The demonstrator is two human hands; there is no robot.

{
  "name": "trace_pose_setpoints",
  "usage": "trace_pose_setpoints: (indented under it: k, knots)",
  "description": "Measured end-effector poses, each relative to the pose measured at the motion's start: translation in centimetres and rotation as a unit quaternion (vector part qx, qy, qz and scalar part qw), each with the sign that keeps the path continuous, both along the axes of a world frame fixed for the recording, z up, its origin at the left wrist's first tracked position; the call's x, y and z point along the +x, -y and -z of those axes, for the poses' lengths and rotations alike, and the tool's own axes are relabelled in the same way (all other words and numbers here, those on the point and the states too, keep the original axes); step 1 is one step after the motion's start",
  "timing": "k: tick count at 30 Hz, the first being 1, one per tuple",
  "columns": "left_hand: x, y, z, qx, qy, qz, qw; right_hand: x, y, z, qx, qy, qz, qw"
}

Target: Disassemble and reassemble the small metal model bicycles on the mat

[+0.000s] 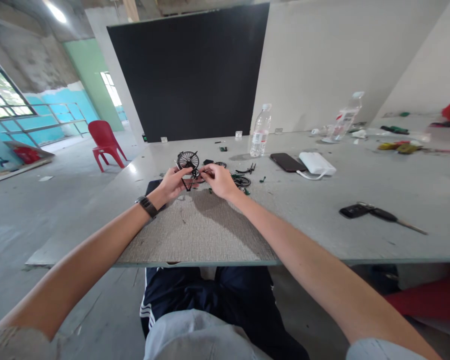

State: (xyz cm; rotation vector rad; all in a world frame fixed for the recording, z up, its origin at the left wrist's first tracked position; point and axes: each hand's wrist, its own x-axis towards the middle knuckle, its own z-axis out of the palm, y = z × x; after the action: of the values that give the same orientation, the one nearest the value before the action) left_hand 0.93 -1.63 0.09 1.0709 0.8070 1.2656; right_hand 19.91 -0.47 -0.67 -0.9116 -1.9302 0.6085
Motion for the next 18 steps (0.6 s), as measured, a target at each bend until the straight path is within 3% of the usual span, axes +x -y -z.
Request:
trace_pose_setpoints:
  k: [12, 18]
  knots:
    - [0.1, -0.9, 0.4, -0.019, 0.016, 0.01, 1.0, 0.0, 0.5, -0.5, 0.047, 0.03, 0.032, 0.998]
    - [0.3, -1.0, 0.6, -0.02, 0.035, -0.002, 0.999, -0.3, 0.8, -0.7, 0.043, -0.023, 0.041, 0.998]
